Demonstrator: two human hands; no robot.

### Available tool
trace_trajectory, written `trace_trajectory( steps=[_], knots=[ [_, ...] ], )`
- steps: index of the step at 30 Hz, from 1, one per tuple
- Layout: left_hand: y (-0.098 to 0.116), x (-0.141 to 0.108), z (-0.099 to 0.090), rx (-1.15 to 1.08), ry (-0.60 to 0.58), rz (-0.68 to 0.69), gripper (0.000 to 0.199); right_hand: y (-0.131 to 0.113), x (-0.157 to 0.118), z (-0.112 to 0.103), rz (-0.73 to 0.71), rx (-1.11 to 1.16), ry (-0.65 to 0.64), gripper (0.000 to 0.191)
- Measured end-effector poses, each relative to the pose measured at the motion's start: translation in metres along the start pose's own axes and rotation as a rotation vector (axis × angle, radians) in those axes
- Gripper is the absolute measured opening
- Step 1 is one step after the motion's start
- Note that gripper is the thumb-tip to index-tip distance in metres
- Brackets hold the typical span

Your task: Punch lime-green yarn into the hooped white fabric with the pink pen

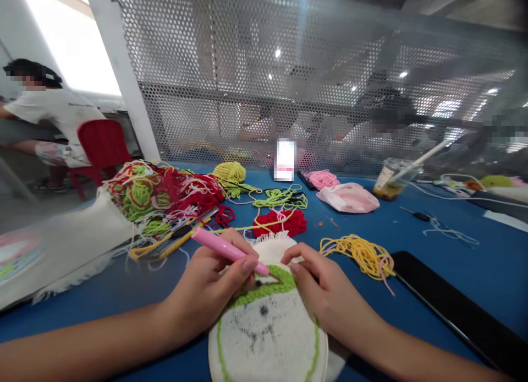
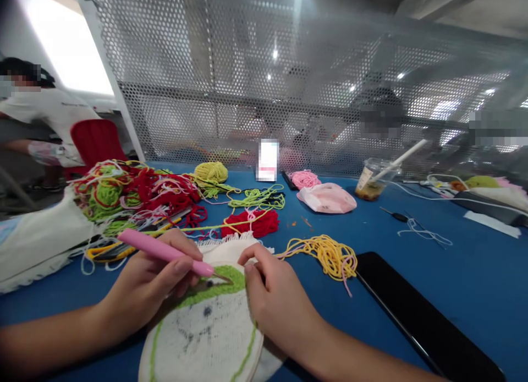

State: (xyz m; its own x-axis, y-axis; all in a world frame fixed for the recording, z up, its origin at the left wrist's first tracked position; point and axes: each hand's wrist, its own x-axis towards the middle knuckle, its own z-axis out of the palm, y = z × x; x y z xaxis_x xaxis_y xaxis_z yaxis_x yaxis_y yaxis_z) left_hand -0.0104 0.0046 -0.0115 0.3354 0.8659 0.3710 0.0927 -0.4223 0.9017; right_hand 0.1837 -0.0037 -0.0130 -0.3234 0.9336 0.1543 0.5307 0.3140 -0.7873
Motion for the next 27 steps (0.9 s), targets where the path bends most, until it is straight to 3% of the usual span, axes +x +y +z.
trace_trajectory(
  steps=[11,17,27],
  knots=[
    [0.001,0.0,0.001,0.078,0.05,0.004,0.013,0.001,-0.001,0.002,0.039,0.041,-0.013,0.014],
    [0.007,0.004,0.004,0.191,0.036,0.092,0.012,0.005,-0.004,0.002,0.082,0.098,-0.025,0.013],
    [0.007,0.004,0.011,0.419,-0.217,0.047,0.008,-0.004,-0.009,0.006,0.107,0.224,-0.024,0.008]
  ],
)
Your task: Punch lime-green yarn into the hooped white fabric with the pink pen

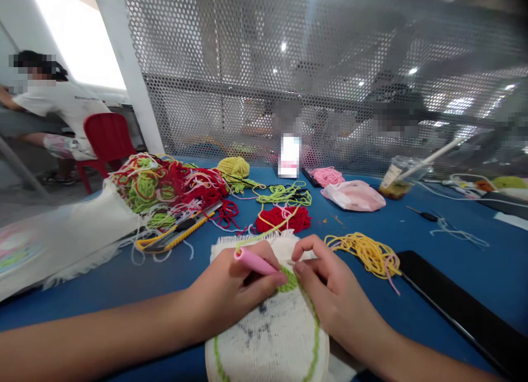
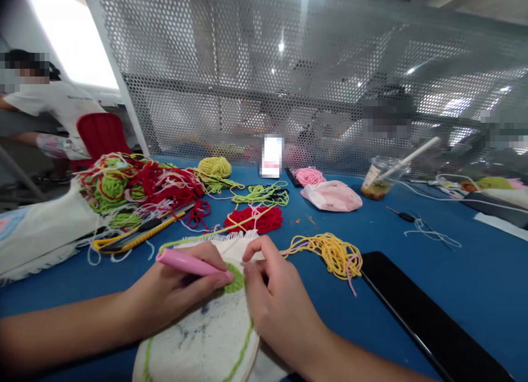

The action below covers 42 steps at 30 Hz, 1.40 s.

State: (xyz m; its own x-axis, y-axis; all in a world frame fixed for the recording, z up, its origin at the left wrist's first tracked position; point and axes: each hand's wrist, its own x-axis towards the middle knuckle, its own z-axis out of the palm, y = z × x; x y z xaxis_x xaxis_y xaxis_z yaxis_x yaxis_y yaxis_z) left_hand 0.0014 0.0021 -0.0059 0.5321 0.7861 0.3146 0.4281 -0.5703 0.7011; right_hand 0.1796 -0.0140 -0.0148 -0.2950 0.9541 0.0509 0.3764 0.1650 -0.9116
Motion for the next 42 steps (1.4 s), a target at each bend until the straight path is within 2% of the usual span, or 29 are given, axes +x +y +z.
trace_trajectory(
  steps=[3,6,10,14,18,22,27,29,34,36,39,42],
  knots=[
    [-0.002,0.002,0.0,-0.052,0.05,0.002,0.01,-0.001,0.003,-0.002,0.013,-0.052,-0.009,0.012],
    [-0.001,0.003,-0.001,-0.103,0.065,-0.012,0.012,-0.005,0.01,-0.006,-0.036,-0.131,-0.011,0.018],
    [0.005,0.003,-0.005,-0.038,-0.014,0.032,0.012,-0.013,0.018,-0.013,-0.14,-0.262,-0.068,0.025],
    [0.017,0.006,-0.014,-0.023,-0.14,0.074,0.013,-0.016,0.02,-0.016,-0.181,-0.337,-0.131,0.028],
    [0.028,0.01,-0.024,0.076,-0.178,0.141,0.014,-0.017,0.016,-0.016,-0.096,-0.154,-0.099,0.022],
    [0.032,0.012,-0.03,0.173,-0.126,0.223,0.013,-0.021,0.01,-0.015,-0.039,0.062,-0.054,0.02],
    [0.03,0.013,-0.032,0.219,-0.028,0.256,0.01,-0.025,0.004,-0.011,0.035,0.229,0.032,0.018],
    [0.03,0.012,-0.032,0.205,-0.035,0.251,0.008,-0.023,0.0,-0.009,0.08,0.265,0.031,0.02],
    [0.034,0.007,-0.03,0.12,-0.116,0.207,0.006,-0.017,-0.004,-0.011,0.066,0.056,-0.074,0.034],
    [0.034,0.004,-0.027,0.065,-0.126,0.17,0.009,-0.014,0.001,-0.015,0.013,-0.108,-0.033,0.036],
    [0.033,0.001,-0.021,-0.024,-0.163,0.115,0.011,-0.011,0.011,-0.019,-0.09,-0.265,0.033,0.027],
    [0.034,-0.002,-0.017,-0.038,-0.219,0.141,0.01,-0.008,0.018,-0.019,-0.094,-0.255,-0.066,0.014]
  ],
)
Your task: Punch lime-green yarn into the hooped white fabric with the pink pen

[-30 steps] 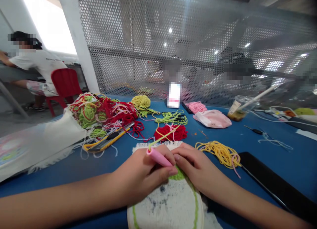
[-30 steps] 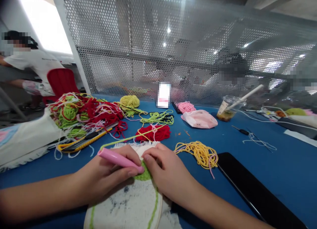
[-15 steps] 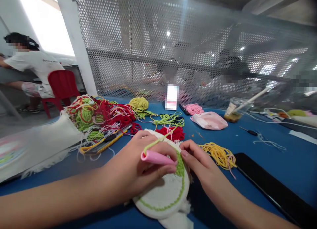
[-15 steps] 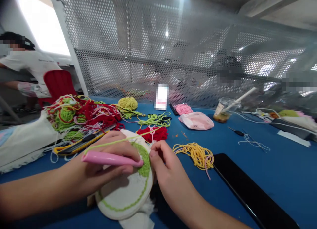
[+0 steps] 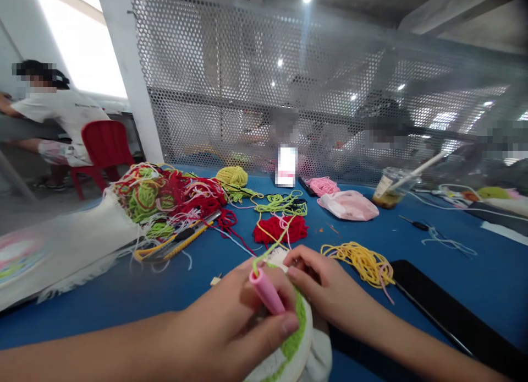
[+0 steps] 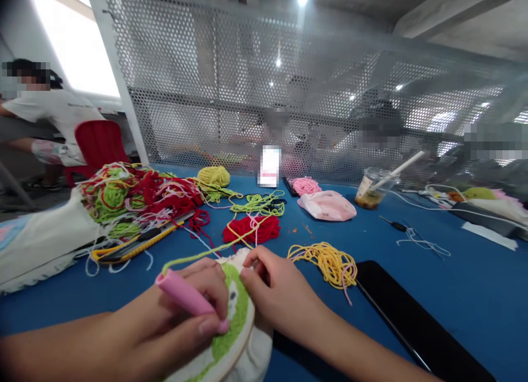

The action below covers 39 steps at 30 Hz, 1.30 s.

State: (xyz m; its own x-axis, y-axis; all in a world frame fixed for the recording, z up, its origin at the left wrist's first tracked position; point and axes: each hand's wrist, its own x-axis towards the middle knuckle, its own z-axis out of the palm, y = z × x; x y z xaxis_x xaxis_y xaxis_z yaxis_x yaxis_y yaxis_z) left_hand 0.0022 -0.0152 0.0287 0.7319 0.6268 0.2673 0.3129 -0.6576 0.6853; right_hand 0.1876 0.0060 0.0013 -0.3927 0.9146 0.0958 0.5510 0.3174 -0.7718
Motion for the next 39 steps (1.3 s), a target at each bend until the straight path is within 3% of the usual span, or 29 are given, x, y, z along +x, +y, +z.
trace_trajectory(
  steps=[2,7,10,16,19,24,30,35,39],
  knots=[
    [0.002,-0.001,0.001,-0.001,-0.03,0.038,0.009,0.001,0.002,0.001,-0.001,-0.022,-0.046,0.015],
    [0.005,-0.001,-0.002,0.011,-0.162,0.122,0.008,-0.002,0.003,-0.001,-0.064,-0.146,-0.014,0.019],
    [0.006,-0.001,-0.004,0.032,-0.201,0.198,0.006,-0.005,0.002,0.0,-0.025,-0.157,-0.034,0.022],
    [0.007,0.0,-0.01,0.149,-0.188,0.257,0.006,-0.006,0.002,-0.001,0.11,0.142,-0.001,0.024],
    [-0.004,0.001,-0.011,0.208,-0.103,0.205,0.008,0.001,0.005,-0.005,0.169,0.311,0.098,0.023],
    [-0.029,0.002,-0.001,0.0,0.121,0.004,0.018,0.013,0.01,-0.006,0.32,0.44,0.218,0.017],
    [-0.033,0.001,0.005,-0.046,0.074,-0.042,0.016,0.013,0.012,-0.005,0.218,0.316,0.249,0.016],
    [-0.032,-0.001,0.003,-0.062,-0.004,0.017,0.016,0.017,0.017,-0.009,0.246,0.293,0.261,0.016],
    [-0.033,-0.001,0.002,-0.07,-0.003,0.053,0.016,0.016,0.015,-0.009,0.319,0.311,0.245,0.01]
  ],
)
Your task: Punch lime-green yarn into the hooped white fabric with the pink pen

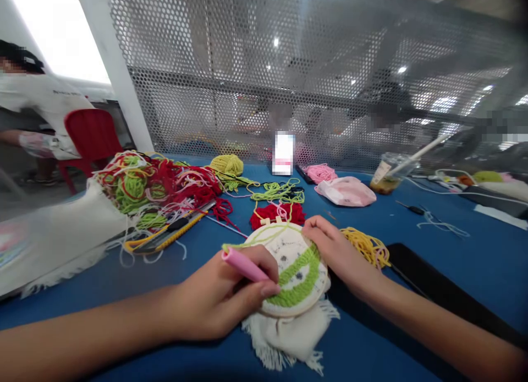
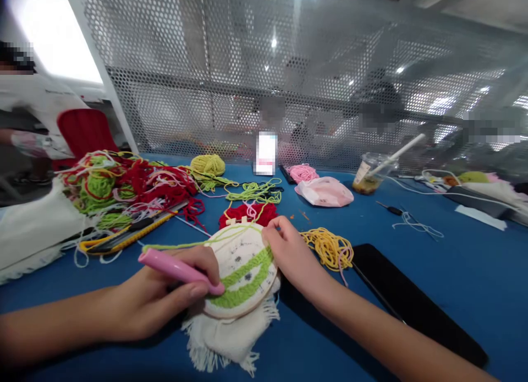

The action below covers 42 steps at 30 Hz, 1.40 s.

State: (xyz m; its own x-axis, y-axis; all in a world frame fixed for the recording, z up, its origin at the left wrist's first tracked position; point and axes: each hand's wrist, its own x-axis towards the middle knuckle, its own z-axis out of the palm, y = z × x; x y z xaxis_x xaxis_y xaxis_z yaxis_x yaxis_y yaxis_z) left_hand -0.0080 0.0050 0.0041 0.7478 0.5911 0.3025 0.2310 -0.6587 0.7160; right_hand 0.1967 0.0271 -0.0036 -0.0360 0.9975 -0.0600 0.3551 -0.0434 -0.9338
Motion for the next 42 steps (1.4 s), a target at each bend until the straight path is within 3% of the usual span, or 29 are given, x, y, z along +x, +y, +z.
trace_trajectory(
  steps=[3,8,15,24,31,42],
  knots=[
    [-0.001,-0.002,0.001,0.009,0.021,0.001,0.014,-0.001,-0.003,0.001,0.003,-0.034,-0.017,0.015],
    [-0.004,-0.006,0.001,-0.081,0.078,-0.003,0.01,0.003,-0.004,0.001,-0.173,-0.08,-0.089,0.021],
    [-0.007,-0.01,0.004,-0.176,0.218,-0.022,0.011,0.011,-0.006,0.002,-0.192,-0.109,0.002,0.02],
    [-0.016,-0.013,0.008,-0.235,0.309,0.028,0.018,0.012,-0.007,0.001,-0.172,-0.179,-0.046,0.022],
    [-0.017,-0.013,0.008,-0.322,0.322,0.012,0.025,0.012,-0.009,0.002,-0.226,-0.291,-0.016,0.019],
    [-0.017,-0.014,0.009,-0.433,0.376,-0.03,0.019,0.013,-0.009,0.0,-0.268,-0.465,0.007,0.021]
  ],
)
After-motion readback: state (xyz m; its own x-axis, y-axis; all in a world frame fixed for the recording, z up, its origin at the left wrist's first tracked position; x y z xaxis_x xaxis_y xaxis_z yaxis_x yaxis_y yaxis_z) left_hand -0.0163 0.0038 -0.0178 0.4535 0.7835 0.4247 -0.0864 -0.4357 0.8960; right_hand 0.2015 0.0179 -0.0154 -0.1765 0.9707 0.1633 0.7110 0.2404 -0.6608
